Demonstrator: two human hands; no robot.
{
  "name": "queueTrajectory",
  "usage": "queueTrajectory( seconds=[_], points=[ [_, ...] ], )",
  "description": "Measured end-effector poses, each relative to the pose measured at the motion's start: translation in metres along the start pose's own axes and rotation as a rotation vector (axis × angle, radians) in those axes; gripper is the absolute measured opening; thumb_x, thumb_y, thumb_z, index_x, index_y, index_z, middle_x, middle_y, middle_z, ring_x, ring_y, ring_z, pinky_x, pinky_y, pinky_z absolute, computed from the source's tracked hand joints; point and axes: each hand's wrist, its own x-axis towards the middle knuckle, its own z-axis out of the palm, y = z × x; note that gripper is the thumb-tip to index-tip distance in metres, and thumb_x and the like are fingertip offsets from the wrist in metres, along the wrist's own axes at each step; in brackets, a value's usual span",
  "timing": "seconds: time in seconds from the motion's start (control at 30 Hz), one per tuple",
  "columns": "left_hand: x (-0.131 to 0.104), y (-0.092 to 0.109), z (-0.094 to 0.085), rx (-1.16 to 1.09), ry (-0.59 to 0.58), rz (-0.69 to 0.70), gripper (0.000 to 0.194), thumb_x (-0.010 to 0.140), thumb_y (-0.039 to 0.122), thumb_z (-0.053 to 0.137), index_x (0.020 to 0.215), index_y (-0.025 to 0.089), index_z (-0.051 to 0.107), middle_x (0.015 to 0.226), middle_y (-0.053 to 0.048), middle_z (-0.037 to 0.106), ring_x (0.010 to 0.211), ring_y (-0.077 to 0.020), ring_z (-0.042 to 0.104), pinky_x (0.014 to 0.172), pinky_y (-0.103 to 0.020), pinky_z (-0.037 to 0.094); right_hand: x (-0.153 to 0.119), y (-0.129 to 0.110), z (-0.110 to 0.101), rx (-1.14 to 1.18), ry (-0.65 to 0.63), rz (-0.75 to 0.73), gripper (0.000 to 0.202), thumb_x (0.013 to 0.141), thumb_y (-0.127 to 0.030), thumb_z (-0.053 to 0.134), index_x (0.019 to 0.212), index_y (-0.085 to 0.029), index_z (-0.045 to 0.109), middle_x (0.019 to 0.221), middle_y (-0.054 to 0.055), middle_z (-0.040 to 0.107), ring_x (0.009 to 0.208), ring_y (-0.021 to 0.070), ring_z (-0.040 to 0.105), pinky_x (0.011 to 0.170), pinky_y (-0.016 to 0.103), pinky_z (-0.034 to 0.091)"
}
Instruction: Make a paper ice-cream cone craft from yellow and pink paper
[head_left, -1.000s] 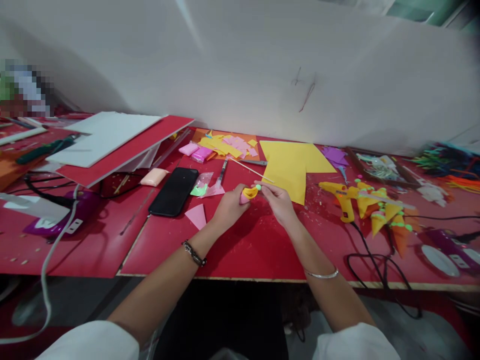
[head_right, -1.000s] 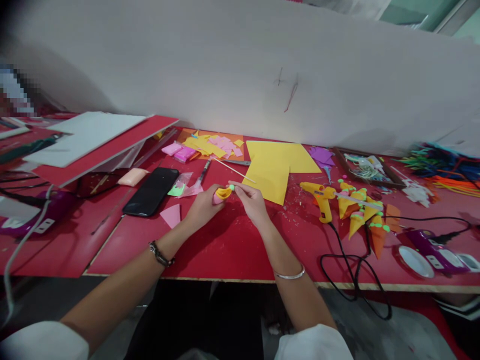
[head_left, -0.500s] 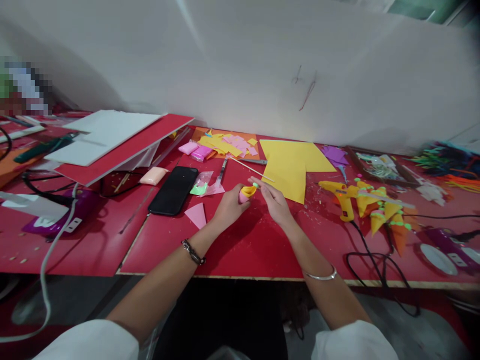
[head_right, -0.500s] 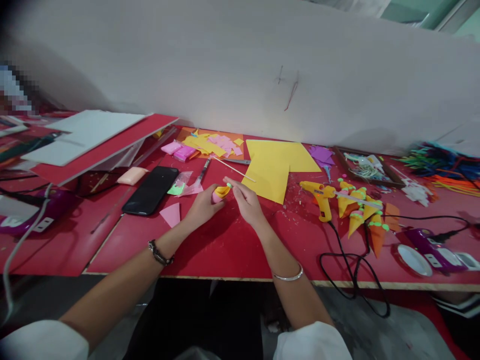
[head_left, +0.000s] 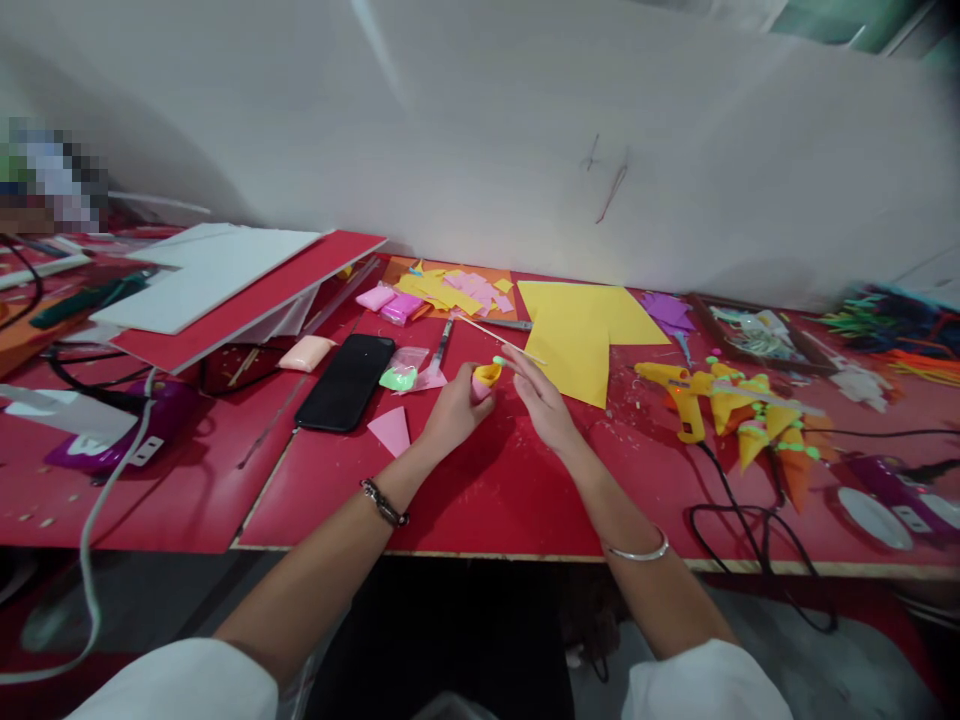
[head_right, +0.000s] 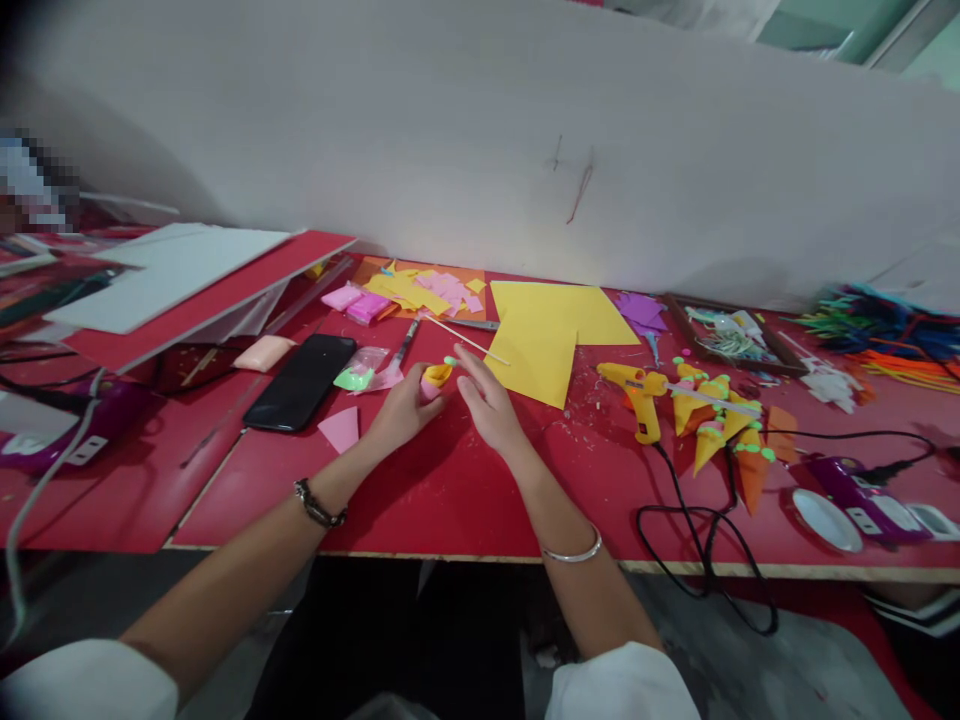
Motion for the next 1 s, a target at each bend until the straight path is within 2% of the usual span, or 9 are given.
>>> queueTrajectory(
  seconds=[0.1, 0.17, 0.27, 0.33, 0.4, 0.5, 0.6, 0.83, 1.0],
  points=[
    [0.002, 0.000, 0.000, 0.127, 0.071, 0.048, 0.055, 0.072, 0.029, 0.053, 0.121, 0.013, 0.033, 0.114, -0.013, 0.046, 0.106, -0.0222, 0.044, 0.088, -0.034, 0.036, 0.001, 0.008, -0.001, -0.005, 0.095, 0.045, 0.043, 0.084, -0.035, 0.041, 0.127, -0.031, 0.036, 0.132, 0.002, 0.039, 0.115, 0.0155, 0.043, 0.096, 0.033, 0.036],
    [0.005, -0.001, -0.005, 0.243, 0.147, 0.051, 0.062, 0.071, 0.034, 0.055, 0.124, 0.012, 0.031, 0.119, -0.015, 0.040, 0.113, -0.0252, 0.037, 0.093, -0.037, 0.032, 0.002, 0.013, -0.002, -0.042, 0.160, 0.086, 0.043, 0.082, -0.033, 0.043, 0.125, -0.031, 0.039, 0.130, 0.003, 0.040, 0.112, 0.0156, 0.045, 0.093, 0.032, 0.039],
    [0.013, -0.008, -0.024, 0.383, 0.277, 0.015, 0.056, 0.077, 0.041, 0.047, 0.123, 0.013, 0.035, 0.118, -0.015, 0.042, 0.113, -0.0260, 0.037, 0.094, -0.038, 0.028, 0.003, 0.020, -0.004, -0.059, 0.229, 0.118, 0.041, 0.080, -0.030, 0.045, 0.121, -0.029, 0.044, 0.124, 0.005, 0.043, 0.106, 0.0148, 0.048, 0.089, 0.031, 0.042],
    [0.017, -0.017, -0.037, 0.501, 0.370, -0.074, 0.051, 0.080, 0.043, 0.040, 0.121, 0.015, 0.040, 0.119, -0.015, 0.044, 0.112, -0.0295, 0.037, 0.092, -0.041, 0.028, 0.004, 0.021, -0.005, -0.061, 0.253, 0.114, 0.039, 0.079, -0.027, 0.046, 0.117, -0.027, 0.047, 0.119, 0.006, 0.046, 0.102, 0.0144, 0.049, 0.087, 0.030, 0.043],
    [0.019, -0.028, -0.046, 0.610, 0.391, -0.170, 0.055, 0.080, 0.047, 0.036, 0.122, 0.011, 0.040, 0.112, -0.018, 0.051, 0.107, -0.0326, 0.041, 0.089, -0.043, 0.028, 0.004, 0.020, -0.005, -0.073, 0.260, 0.103, 0.036, 0.078, -0.026, 0.046, 0.114, -0.026, 0.050, 0.114, 0.006, 0.047, 0.099, 0.0145, 0.050, 0.085, 0.029, 0.044],
    [0.018, -0.040, -0.049, 0.715, 0.364, -0.231, 0.059, 0.081, 0.046, 0.032, 0.124, 0.006, 0.037, 0.101, -0.020, 0.057, 0.100, -0.0332, 0.045, 0.085, -0.044, 0.028, 0.004, 0.017, -0.006, -0.101, 0.251, 0.084, 0.033, 0.078, -0.025, 0.045, 0.110, -0.026, 0.053, 0.111, 0.006, 0.049, 0.098, 0.0149, 0.049, 0.082, 0.030, 0.045],
    [0.017, -0.045, -0.045, 0.787, 0.369, -0.252, 0.052, 0.083, 0.040, 0.030, 0.123, 0.007, 0.040, 0.102, -0.019, 0.057, 0.100, -0.0330, 0.045, 0.081, -0.043, 0.031, 0.004, 0.016, -0.006, -0.122, 0.253, 0.067, 0.031, 0.077, -0.023, 0.044, 0.106, -0.025, 0.055, 0.107, 0.005, 0.050, 0.096, 0.0147, 0.050, 0.081, 0.030, 0.045],
    [0.015, -0.042, -0.045, 0.905, 0.274, -0.235, 0.051, 0.077, 0.036, 0.040, 0.116, 0.003, 0.046, 0.102, -0.019, 0.056, 0.100, -0.0335, 0.043, 0.078, -0.043, 0.033, 0.002, 0.014, -0.003, -0.161, 0.215, 0.040, 0.025, 0.078, -0.022, 0.043, 0.094, -0.024, 0.061, 0.100, 0.004, 0.053, 0.093, 0.0143, 0.051, 0.076, 0.028, 0.044],
    [0.014, -0.037, -0.054, 0.912, 0.176, -0.237, 0.037, 0.076, 0.034, 0.043, 0.096, 0.008, 0.060, 0.099, -0.017, 0.056, 0.099, -0.0337, 0.043, 0.070, -0.041, 0.039, 0.001, 0.009, -0.004, -0.191, 0.206, 0.021, 0.021, 0.078, -0.020, 0.042, 0.086, -0.022, 0.061, 0.090, 0.003, 0.055, 0.086, 0.0143, 0.052, 0.072, 0.027, 0.043]
  ],
)
